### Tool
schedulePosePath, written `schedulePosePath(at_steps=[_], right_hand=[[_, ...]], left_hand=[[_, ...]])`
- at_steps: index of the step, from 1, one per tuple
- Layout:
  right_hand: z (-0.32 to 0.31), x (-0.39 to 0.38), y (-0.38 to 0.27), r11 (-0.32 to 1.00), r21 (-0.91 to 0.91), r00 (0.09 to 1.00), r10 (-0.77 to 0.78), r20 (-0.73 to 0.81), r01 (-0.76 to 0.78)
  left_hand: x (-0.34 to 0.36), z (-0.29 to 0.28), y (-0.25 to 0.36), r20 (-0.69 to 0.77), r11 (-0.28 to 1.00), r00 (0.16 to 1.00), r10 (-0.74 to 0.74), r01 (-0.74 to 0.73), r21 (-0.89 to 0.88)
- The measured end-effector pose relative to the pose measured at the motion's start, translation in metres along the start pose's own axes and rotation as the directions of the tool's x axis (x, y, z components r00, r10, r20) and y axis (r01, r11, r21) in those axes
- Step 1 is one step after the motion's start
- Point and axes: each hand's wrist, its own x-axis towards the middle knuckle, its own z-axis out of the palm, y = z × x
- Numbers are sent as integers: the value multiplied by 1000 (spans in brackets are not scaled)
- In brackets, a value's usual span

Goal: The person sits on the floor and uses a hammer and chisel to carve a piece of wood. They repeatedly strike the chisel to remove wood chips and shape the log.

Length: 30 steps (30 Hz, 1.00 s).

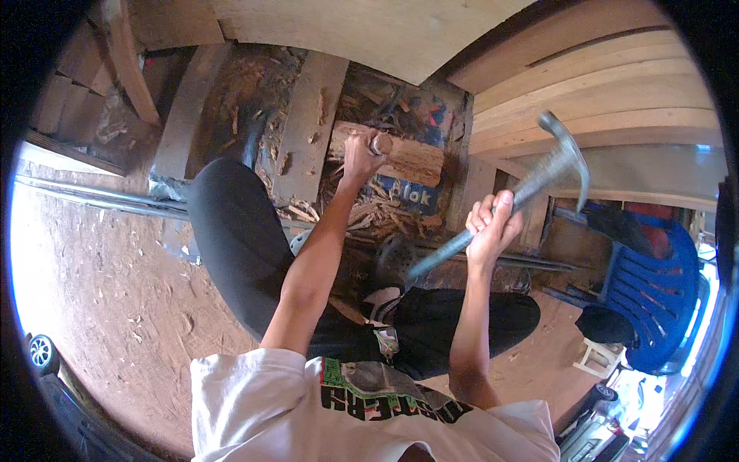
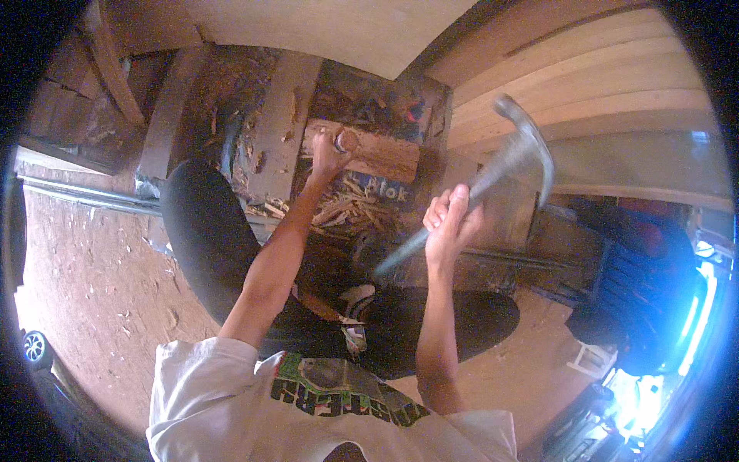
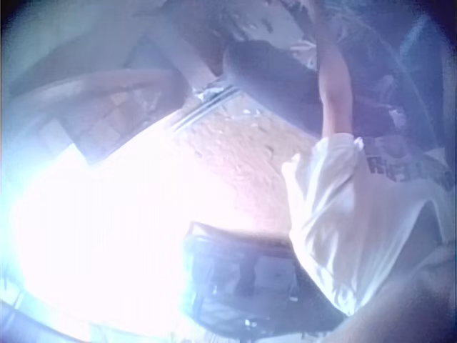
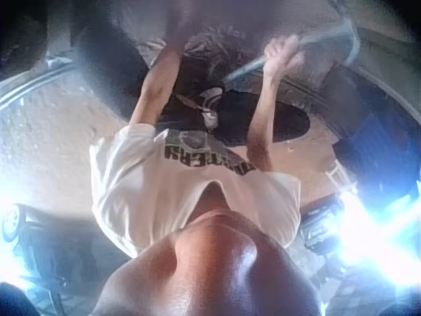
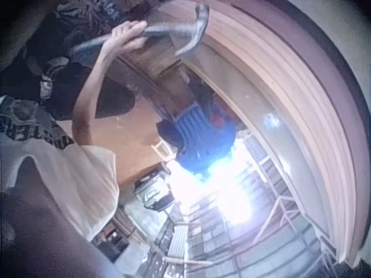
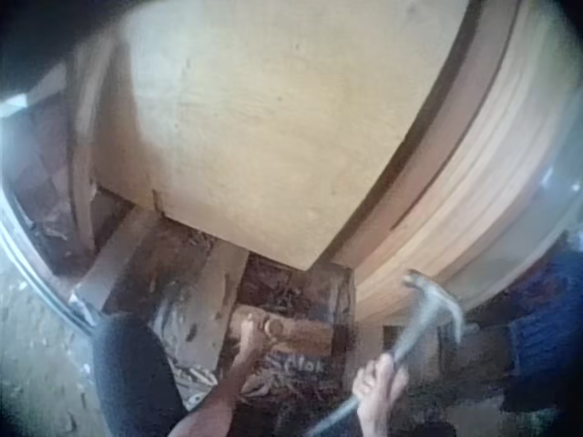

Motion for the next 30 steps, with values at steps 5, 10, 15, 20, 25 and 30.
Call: schedulePosePath(at_steps=[5,10,15,20,25,30], right_hand=[[6,-6,102,587,-739,940,-130,317,330],[-7,-8,75,839,-473,908,384,166,-268],[10,-12,-6,968,-183,981,188,56,-175],[13,-22,60,820,-566,986,16,168,83],[1,-21,85,723,-668,947,310,87,-176],[-3,-5,-3,952,-299,988,108,108,-71]], left_hand=[[0,-1,4,-34,983,998,55,-61,-174],[-2,-2,-1,-52,995,997,62,-65,-71],[3,3,-2,-125,998,990,61,-58,24],[2,0,-1,-21,999,998,54,-54,6],[-4,-4,-3,-113,984,991,70,-87,-155],[-1,-3,-3,1,998,999,41,-41,-42]])
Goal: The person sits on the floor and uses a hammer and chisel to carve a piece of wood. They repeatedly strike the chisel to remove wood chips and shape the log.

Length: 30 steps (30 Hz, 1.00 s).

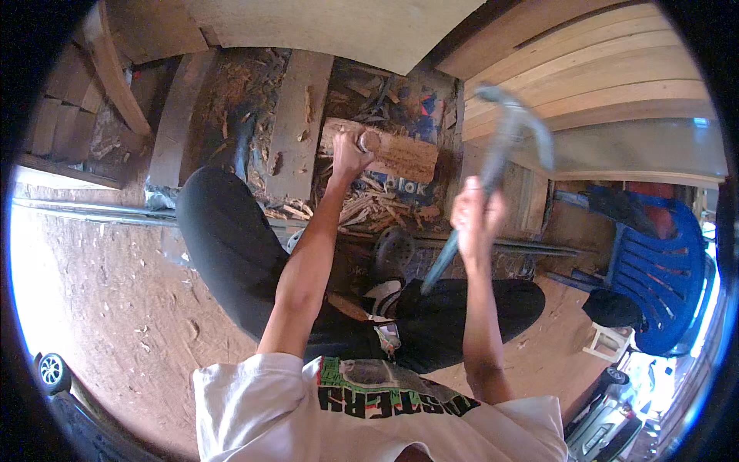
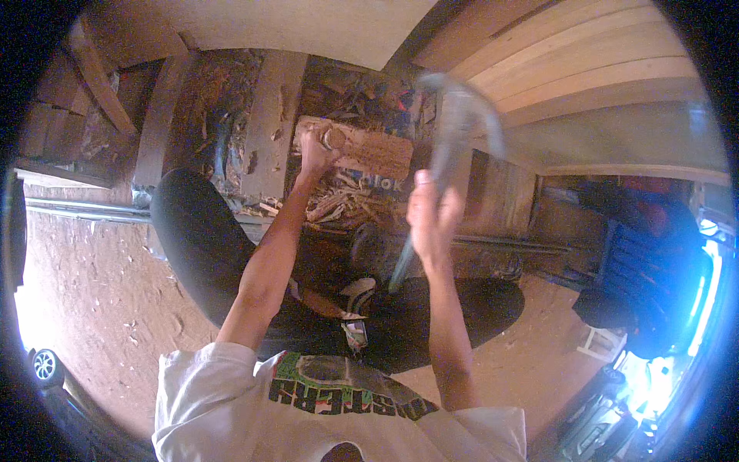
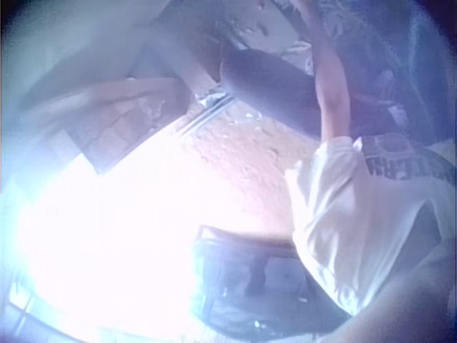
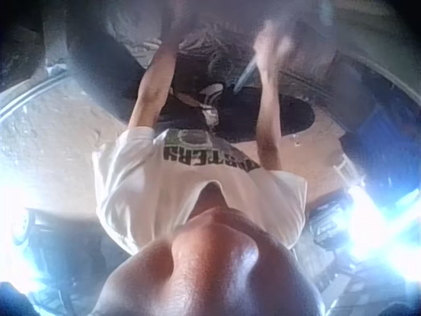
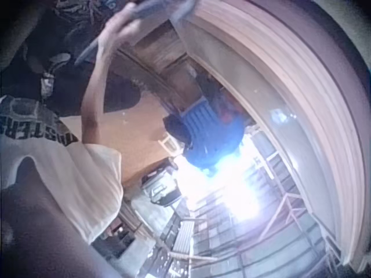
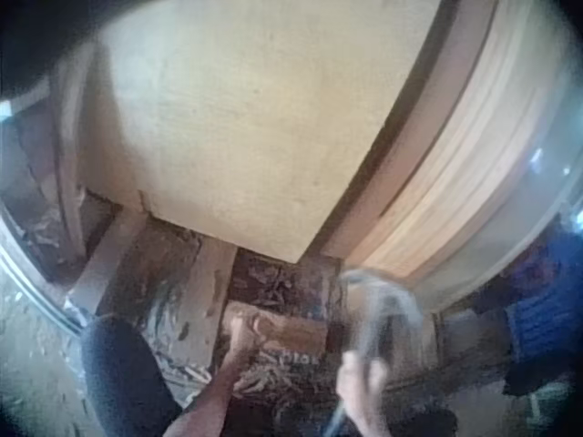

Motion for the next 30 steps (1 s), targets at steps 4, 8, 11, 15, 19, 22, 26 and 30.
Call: schedulePosePath(at_steps=[4,8,11,15,19,22,26,30], right_hand=[[19,3,12,909,265,942,-280,-186,323],[42,-1,85,801,-596,977,170,132,-59],[21,-1,104,923,-315,967,249,57,-220],[3,18,116,955,-199,975,220,-12,-218],[19,21,152,747,-650,990,119,-72,-137],[30,16,180,577,-793,956,292,-26,-198],[33,28,190,620,-774,978,207,3,-129],[30,36,185,619,-747,946,321,-38,-241]], left_hand=[[2,2,-1,-82,998,996,22,-17,59],[3,4,-7,90,954,956,-278,285,-87],[4,3,-11,6,988,995,-97,96,122],[1,6,-6,-32,998,999,26,-24,59],[0,3,3,-40,991,999,16,-10,134],[3,5,3,-20,998,998,-53,53,26],[7,10,-1,18,997,998,-57,56,50],[10,15,-3,36,988,988,-150,150,25]])
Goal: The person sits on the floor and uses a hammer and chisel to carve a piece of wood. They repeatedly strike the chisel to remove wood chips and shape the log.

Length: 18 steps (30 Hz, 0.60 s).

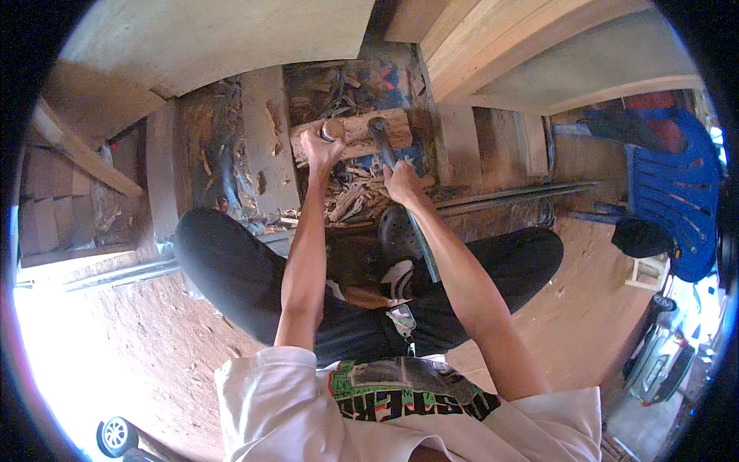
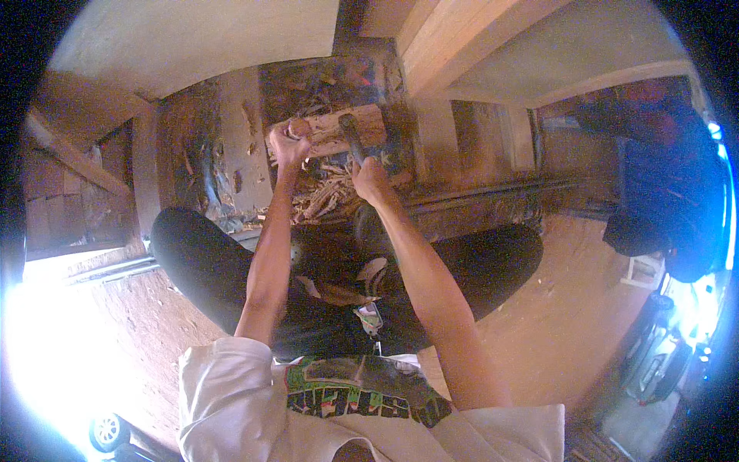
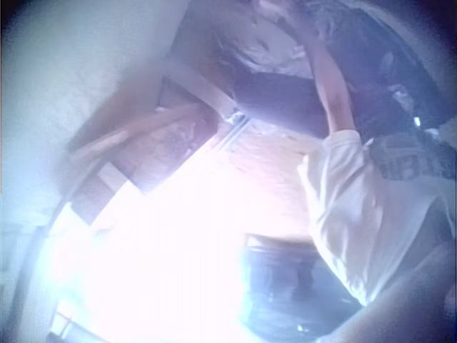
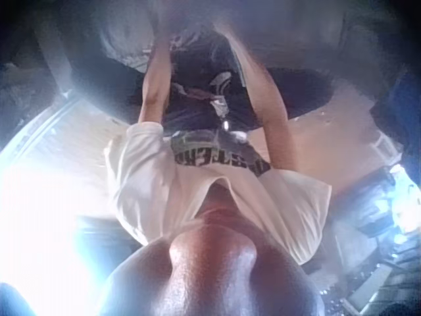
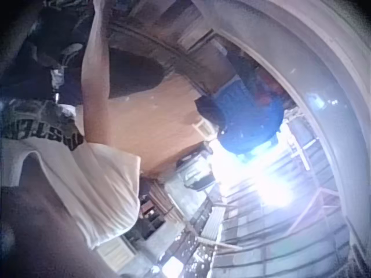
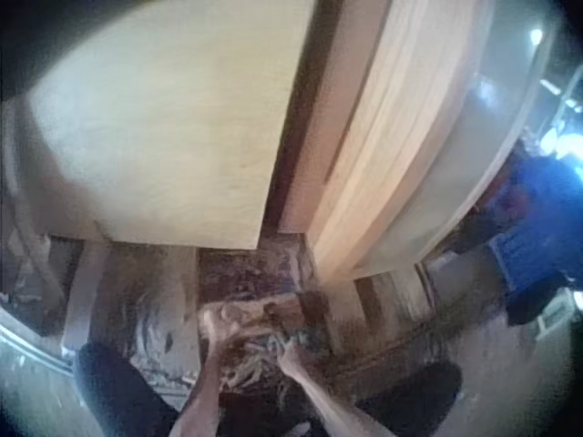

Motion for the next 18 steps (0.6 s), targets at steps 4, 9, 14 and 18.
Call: schedulePosePath(at_steps=[4,9,14,18], right_hand=[[3,-6,4,999,25,1000,-25,-16,26],[2,-5,15,989,68,988,-128,-87,134],[0,-9,20,983,74,983,-163,-81,169],[0,-11,18,980,59,972,-181,-147,191]], left_hand=[[-1,-2,-1,14,979,998,54,-50,-197],[-3,-16,-1,66,921,991,120,-86,-380],[1,-42,23,426,916,903,52,127,-381],[12,-72,56,645,991,754,126,-70,-112]])
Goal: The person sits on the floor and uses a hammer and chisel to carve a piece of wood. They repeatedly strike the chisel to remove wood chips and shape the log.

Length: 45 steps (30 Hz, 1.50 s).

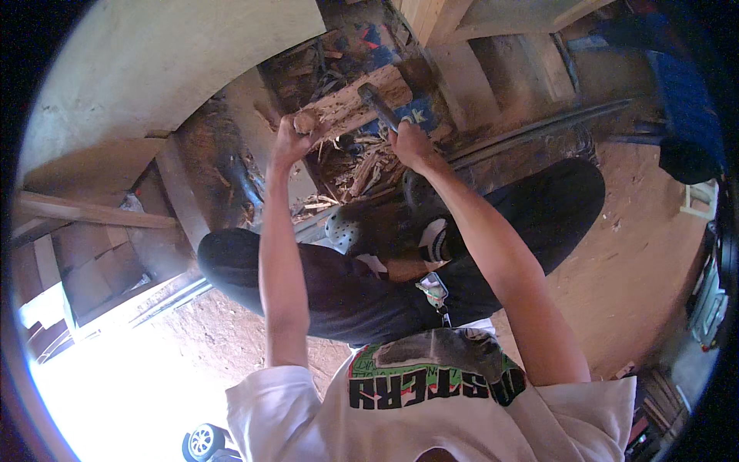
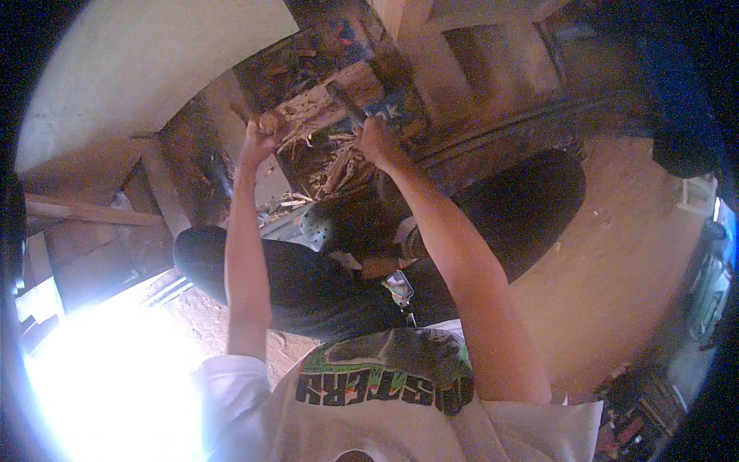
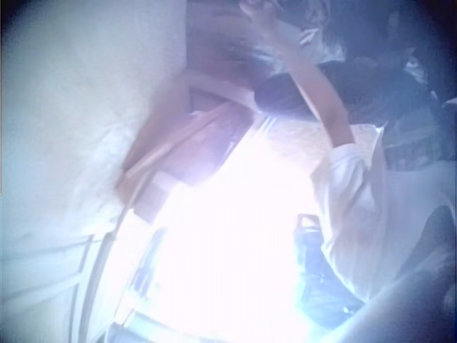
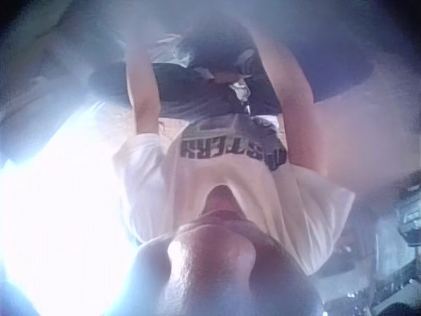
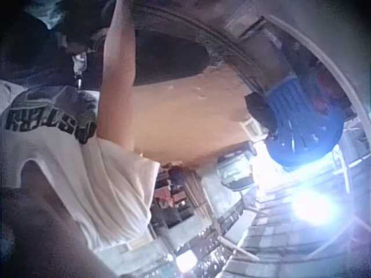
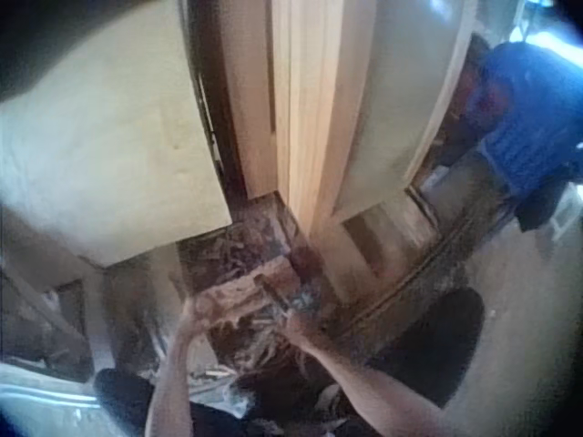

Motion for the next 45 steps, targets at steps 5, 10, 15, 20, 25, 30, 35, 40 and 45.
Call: schedulePosePath(at_steps=[5,10,15,20,25,30,35,40,45], right_hand=[[-1,4,-4,992,7,982,126,140,-128],[-1,3,-7,983,37,978,175,116,-180],[1,2,-4,986,67,983,145,110,-153],[2,1,-7,991,59,989,119,86,-124],[-2,-1,-10,979,25,965,196,174,-203],[5,0,-4,979,25,967,196,163,-203],[17,12,5,986,-14,982,167,87,-167],[16,18,11,989,-27,986,144,88,-142],[8,14,4,966,-48,942,258,213,-254]], left_hand=[[-18,-19,7,18,932,934,-357,355,76],[-43,-14,-23,-338,969,908,-247,234,-81],[-47,19,-37,-758,815,529,-382,-193,-546],[-47,21,-38,-802,718,260,-539,-355,-598],[-57,26,-65,-820,800,242,-519,-201,-566],[-69,35,-82,-754,649,129,-644,-430,-628],[-56,24,-44,-850,811,182,-494,-256,-526],[-46,32,2,-844,828,258,-471,-201,-524],[-55,39,1,-849,957,503,-165,-127,-261]])
